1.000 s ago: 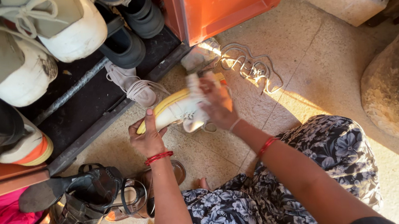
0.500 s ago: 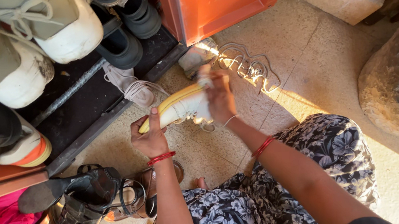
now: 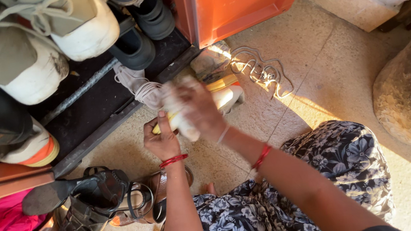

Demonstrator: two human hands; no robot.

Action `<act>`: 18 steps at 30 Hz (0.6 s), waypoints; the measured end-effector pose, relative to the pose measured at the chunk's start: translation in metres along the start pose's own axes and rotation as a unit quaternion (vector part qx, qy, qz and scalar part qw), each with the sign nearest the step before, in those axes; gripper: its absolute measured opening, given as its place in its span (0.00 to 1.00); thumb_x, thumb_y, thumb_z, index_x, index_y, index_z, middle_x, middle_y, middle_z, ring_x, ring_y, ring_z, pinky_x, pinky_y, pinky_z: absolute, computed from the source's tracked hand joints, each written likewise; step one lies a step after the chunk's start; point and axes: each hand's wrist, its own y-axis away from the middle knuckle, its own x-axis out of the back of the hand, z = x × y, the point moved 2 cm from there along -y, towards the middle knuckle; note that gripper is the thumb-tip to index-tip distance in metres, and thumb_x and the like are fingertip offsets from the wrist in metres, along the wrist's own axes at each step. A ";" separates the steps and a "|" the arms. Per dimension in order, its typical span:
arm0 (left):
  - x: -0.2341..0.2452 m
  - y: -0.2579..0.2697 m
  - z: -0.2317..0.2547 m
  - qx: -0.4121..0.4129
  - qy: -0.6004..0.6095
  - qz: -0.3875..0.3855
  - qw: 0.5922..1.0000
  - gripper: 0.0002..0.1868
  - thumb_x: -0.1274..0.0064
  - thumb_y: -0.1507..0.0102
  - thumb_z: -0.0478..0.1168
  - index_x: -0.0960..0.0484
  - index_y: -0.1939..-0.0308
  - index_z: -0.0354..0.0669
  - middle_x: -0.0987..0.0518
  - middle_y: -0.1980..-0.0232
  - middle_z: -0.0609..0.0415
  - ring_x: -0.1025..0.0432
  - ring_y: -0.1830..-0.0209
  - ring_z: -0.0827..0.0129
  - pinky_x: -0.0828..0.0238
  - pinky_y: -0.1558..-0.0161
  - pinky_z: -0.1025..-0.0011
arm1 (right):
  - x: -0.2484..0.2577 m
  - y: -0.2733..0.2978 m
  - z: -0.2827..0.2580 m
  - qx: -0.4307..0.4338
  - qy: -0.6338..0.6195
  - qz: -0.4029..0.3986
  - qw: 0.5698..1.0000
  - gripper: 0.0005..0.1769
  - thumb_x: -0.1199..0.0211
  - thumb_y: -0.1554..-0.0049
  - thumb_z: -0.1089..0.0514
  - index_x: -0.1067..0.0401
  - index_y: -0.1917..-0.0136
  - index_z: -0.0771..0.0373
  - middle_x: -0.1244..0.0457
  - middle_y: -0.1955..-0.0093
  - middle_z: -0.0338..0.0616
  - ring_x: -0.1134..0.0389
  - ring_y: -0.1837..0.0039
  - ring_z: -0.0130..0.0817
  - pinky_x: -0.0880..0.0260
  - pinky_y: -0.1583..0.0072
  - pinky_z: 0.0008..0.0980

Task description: The person sits on the floor and wipes several shoes with a white cloth, including a white sneaker with orange and yellow accents and a black shoe. The person picks up each shoe, wipes it thoroughly, and places it back on the floor or into the shoe rack.

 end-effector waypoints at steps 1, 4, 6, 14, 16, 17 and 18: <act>-0.001 0.001 0.002 0.043 0.030 0.004 0.999 0.24 0.37 0.38 0.54 0.19 0.64 0.32 0.18 0.70 0.49 0.25 0.78 0.71 0.27 0.79 0.73 | 0.025 0.004 0.022 -0.061 0.028 0.043 0.997 0.26 0.43 0.37 0.51 0.42 0.30 0.62 0.40 0.36 0.42 0.37 0.36 0.36 0.29 0.35 0.38; -0.005 0.001 0.016 0.065 0.059 0.004 0.996 0.25 0.36 0.39 0.54 0.20 0.64 0.32 0.18 0.68 0.49 0.23 0.76 0.72 0.24 0.79 0.74 | 0.102 0.017 0.080 -0.177 0.031 0.206 0.962 0.34 0.41 0.42 0.50 0.41 0.25 0.60 0.40 0.35 0.43 0.43 0.49 0.42 0.40 0.52 0.41; -0.009 0.003 0.027 0.052 0.055 -0.003 0.997 0.24 0.36 0.39 0.53 0.20 0.64 0.30 0.18 0.69 0.47 0.24 0.75 0.70 0.25 0.77 0.74 | 0.139 0.025 0.092 -0.159 0.274 0.167 0.934 0.30 0.52 0.32 0.42 0.43 0.24 0.61 0.37 0.35 0.46 0.35 0.35 0.40 0.34 0.36 0.41; -0.007 0.029 0.078 -0.185 -0.073 -0.108 0.974 0.27 0.35 0.38 0.42 0.28 0.43 0.27 0.20 0.50 0.38 0.21 0.53 0.58 0.21 0.53 0.63 | 0.072 0.015 0.003 0.003 0.368 0.106 0.924 0.22 0.54 0.29 0.49 0.36 0.30 0.64 0.39 0.34 0.57 0.35 0.33 0.49 0.36 0.33 0.41; -0.011 0.041 0.091 -0.159 0.001 -0.162 0.974 0.36 0.36 0.43 0.41 0.34 0.37 0.28 0.23 0.45 0.37 0.22 0.50 0.56 0.18 0.54 0.62 | 0.048 0.002 -0.035 0.049 0.354 0.108 0.928 0.19 0.50 0.29 0.52 0.34 0.33 0.67 0.38 0.36 0.56 0.35 0.34 0.49 0.36 0.33 0.41; -0.012 0.046 0.099 -0.156 -0.003 -0.177 0.972 0.33 0.38 0.41 0.41 0.32 0.37 0.30 0.22 0.45 0.38 0.21 0.49 0.56 0.17 0.54 0.62 | 0.040 -0.006 -0.052 0.055 0.348 0.115 0.929 0.17 0.48 0.30 0.53 0.33 0.36 0.67 0.37 0.38 0.54 0.34 0.36 0.47 0.35 0.35 0.40; -0.012 0.050 0.106 -0.155 -0.008 -0.194 0.969 0.30 0.40 0.40 0.40 0.30 0.36 0.31 0.21 0.44 0.38 0.20 0.48 0.56 0.17 0.53 0.63 | 0.035 -0.014 -0.068 0.062 0.341 0.125 0.930 0.15 0.46 0.31 0.54 0.31 0.39 0.67 0.36 0.41 0.52 0.33 0.39 0.46 0.33 0.36 0.39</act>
